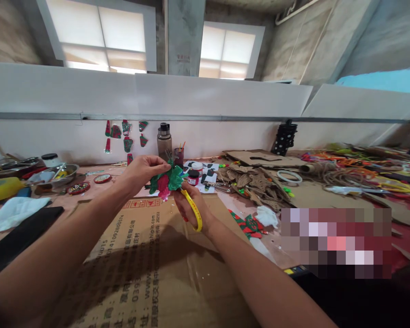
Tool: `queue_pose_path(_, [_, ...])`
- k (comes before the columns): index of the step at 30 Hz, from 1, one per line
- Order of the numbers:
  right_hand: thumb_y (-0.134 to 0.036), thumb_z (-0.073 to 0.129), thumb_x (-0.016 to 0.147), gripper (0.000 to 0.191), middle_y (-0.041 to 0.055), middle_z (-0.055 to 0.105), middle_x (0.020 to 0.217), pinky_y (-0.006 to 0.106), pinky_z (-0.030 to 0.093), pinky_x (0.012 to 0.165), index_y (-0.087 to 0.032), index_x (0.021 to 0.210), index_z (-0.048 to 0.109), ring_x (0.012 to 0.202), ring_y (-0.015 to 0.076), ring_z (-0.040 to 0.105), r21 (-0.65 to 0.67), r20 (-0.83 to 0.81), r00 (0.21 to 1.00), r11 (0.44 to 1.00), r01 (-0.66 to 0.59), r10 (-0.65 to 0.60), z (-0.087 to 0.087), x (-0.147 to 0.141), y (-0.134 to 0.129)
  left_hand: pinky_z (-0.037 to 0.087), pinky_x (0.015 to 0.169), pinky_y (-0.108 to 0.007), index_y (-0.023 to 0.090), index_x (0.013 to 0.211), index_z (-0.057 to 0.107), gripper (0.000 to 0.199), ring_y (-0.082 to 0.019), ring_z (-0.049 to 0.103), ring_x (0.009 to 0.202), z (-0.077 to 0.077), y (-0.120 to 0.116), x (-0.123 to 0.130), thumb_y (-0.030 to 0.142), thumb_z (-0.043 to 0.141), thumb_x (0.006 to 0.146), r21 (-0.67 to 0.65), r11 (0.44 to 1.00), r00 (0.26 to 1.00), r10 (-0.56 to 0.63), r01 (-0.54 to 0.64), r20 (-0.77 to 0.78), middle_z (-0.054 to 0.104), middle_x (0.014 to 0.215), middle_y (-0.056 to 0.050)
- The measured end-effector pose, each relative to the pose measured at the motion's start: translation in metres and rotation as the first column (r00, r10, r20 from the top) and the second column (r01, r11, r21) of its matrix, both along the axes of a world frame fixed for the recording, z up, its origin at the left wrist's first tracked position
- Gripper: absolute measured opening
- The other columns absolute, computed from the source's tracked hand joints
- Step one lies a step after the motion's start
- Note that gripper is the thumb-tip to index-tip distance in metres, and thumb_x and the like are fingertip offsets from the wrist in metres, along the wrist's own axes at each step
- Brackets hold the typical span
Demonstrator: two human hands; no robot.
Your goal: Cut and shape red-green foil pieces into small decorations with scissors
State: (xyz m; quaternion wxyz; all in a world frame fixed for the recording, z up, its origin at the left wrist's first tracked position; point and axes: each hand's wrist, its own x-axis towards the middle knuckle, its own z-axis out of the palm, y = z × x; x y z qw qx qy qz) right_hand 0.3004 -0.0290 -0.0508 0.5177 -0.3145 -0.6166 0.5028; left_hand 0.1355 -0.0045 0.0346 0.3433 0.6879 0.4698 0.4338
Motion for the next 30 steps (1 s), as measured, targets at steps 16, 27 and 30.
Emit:
queue_pose_path(16, [-0.060, 0.073, 0.077, 0.045, -0.0118, 0.039, 0.046, 0.023, 0.022, 0.035, -0.026, 0.079, 0.043, 0.034, 0.0075, 0.028, -0.031, -0.020, 1.000, 1.000, 0.004, -0.005, -0.010, -0.003, 0.001, 0.026, 0.050, -0.025, 0.017, 0.074, 0.071, 0.024, -0.009, 0.039, 0.052, -0.004, 0.002, -0.001, 0.041, 0.073, 0.077, -0.013, 1.000, 1.000, -0.005, 0.004, -0.003, 0.057, 0.062, 0.002])
queue_pose_path(27, [-0.057, 0.066, 0.082, 0.037, -0.0110, 0.041, 0.047, 0.024, 0.026, 0.036, -0.026, 0.085, 0.046, 0.035, 0.0090, 0.031, -0.017, 0.010, 1.000, 1.000, 0.022, -0.021, -0.015, -0.001, 0.003, 0.025, 0.049, -0.025, 0.017, 0.074, 0.072, 0.025, -0.010, 0.038, 0.053, -0.005, 0.003, 0.000, 0.042, 0.074, 0.074, -0.031, 0.999, 0.999, 0.033, -0.032, 0.013, 0.055, 0.062, 0.001])
queue_pose_path(30, [-0.053, 0.062, 0.084, 0.032, -0.0097, 0.042, 0.048, 0.024, 0.027, 0.038, -0.026, 0.084, 0.045, 0.037, 0.0099, 0.033, 0.047, 0.077, 0.995, 0.997, 0.053, -0.057, -0.019, 0.002, 0.006, 0.026, 0.050, -0.025, 0.017, 0.075, 0.073, 0.026, -0.011, 0.040, 0.055, -0.009, 0.007, -0.001, 0.044, 0.075, 0.073, -0.065, 0.997, 0.998, 0.044, -0.041, 0.043, 0.056, 0.062, 0.001])
